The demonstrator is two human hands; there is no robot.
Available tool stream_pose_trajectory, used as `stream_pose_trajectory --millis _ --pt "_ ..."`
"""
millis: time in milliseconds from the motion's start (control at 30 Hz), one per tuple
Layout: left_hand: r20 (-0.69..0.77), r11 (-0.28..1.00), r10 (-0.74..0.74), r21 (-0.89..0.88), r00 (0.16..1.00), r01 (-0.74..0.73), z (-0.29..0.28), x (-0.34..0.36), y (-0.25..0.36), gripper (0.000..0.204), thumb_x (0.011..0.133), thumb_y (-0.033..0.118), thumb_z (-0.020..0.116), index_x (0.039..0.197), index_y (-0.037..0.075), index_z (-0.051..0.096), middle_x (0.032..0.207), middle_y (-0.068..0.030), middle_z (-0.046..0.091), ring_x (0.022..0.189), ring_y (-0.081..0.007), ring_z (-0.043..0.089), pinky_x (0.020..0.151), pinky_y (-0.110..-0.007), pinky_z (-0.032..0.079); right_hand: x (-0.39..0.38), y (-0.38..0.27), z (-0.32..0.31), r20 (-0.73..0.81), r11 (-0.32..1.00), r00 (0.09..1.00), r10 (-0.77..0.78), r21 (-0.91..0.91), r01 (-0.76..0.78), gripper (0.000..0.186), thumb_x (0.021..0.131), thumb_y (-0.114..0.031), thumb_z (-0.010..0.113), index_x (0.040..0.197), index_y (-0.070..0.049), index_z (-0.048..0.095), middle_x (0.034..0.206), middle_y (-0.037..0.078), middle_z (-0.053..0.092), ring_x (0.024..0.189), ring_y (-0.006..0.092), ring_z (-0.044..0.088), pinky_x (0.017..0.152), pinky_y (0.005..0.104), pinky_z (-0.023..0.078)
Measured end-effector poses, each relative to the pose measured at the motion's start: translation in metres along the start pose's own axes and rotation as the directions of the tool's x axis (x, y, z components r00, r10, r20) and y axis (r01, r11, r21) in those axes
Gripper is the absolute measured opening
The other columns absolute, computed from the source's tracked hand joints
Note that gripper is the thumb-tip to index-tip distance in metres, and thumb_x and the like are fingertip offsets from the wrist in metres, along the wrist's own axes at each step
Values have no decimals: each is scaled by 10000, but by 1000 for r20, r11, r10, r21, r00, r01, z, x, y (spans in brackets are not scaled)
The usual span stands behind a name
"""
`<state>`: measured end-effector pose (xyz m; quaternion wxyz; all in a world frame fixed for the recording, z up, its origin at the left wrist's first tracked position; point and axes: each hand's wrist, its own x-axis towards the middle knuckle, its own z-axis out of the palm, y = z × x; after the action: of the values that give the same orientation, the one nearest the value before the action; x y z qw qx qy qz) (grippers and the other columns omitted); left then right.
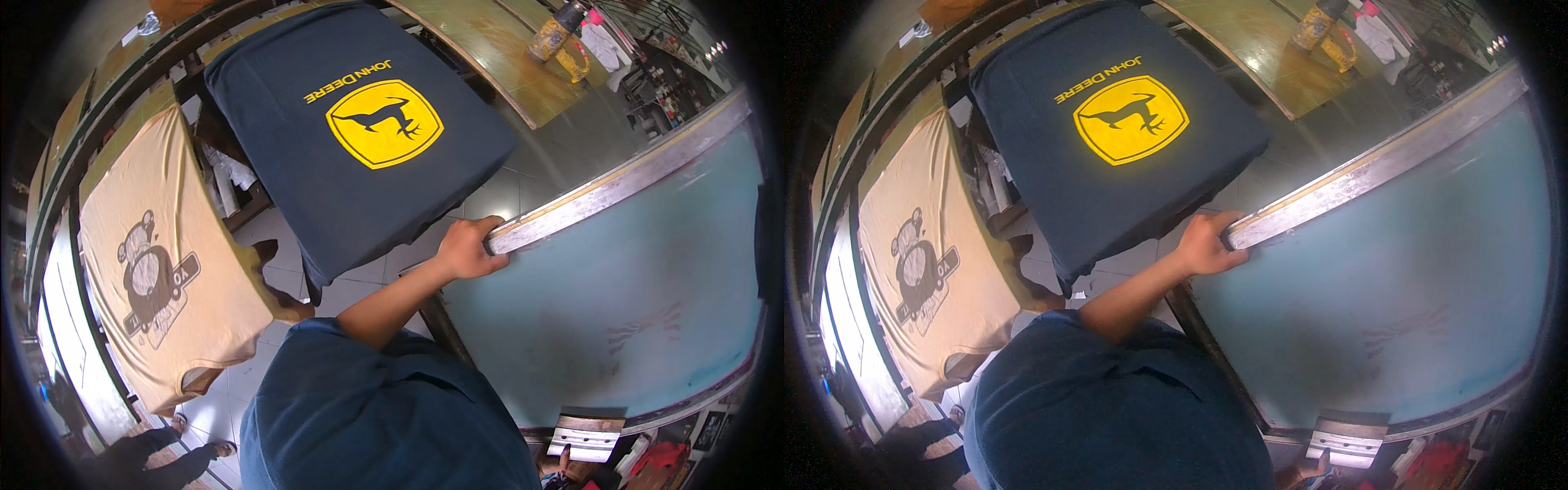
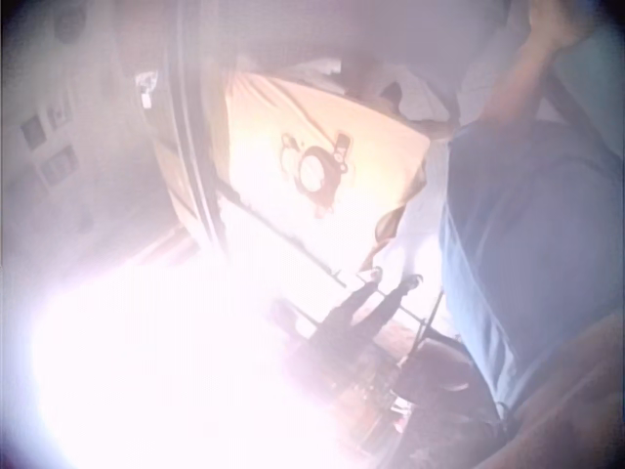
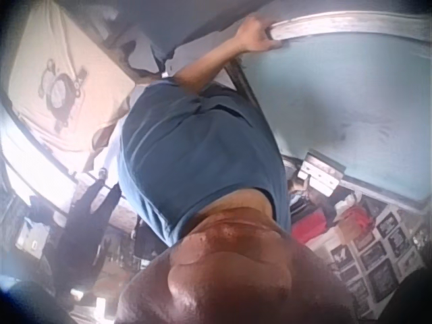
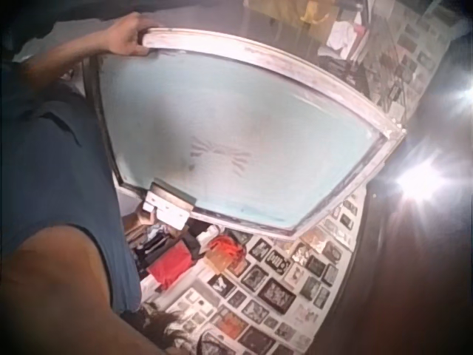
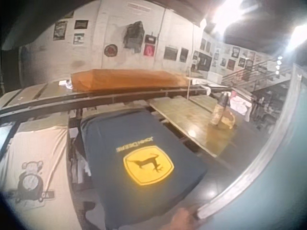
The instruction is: The person retrieves a screen printing frame and positions it over a t-shirt. Using a squeegee, the person repeatedly pulls ink across the screen to transfer a logo onto the shirt. The person lifts the screen between passes to check the print.
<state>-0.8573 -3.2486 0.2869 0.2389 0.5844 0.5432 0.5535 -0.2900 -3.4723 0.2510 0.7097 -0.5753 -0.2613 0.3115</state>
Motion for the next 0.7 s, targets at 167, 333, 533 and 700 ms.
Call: stream_pose_trajectory --millis 167,333,533,700 --pt "18 1000 -9 -30 1000 10 10 4 -6 482 580 219 674 1006 12 582 778 -189 625 696 -335 609 660 -371 486 -7 -8 3 -33 1000 999 -15 -5 15 541 633 -216 625 1137 -45 524 1153 166 504 1032 316 497 881 441 399" --pt "-4 999 4 -50 1000 -4 12 0 -8 478 583 215 679 1009 20 581 783 -192 624 706 -338 610 673 -373 487 -5 -9 7 -33 1000 999 -20 -8 20 542 622 -226 636 1121 -40 535 1141 157 515 1028 310 500 884 433 391" --pt "35 992 -106 -67 994 108 1 -5 2 486 588 267 656 1006 33 575 734 -182 618 706 -351 598 689 -403 477 -1 -9 8 -23 1000 999 -28 -9 28 544 608 -237 648 1102 -35 547 1126 147 529 1023 303 503 888 425 382" --pt "-2 991 -108 -78 994 107 0 -11 -2 480 589 256 657 1003 29 570 730 -183 617 706 -346 601 680 -401 478 7 -7 11 -3 1000 1000 -24 -6 24 546 596 -247 658 1087 -30 558 1113 138 541 1019 298 505 890 418 374"
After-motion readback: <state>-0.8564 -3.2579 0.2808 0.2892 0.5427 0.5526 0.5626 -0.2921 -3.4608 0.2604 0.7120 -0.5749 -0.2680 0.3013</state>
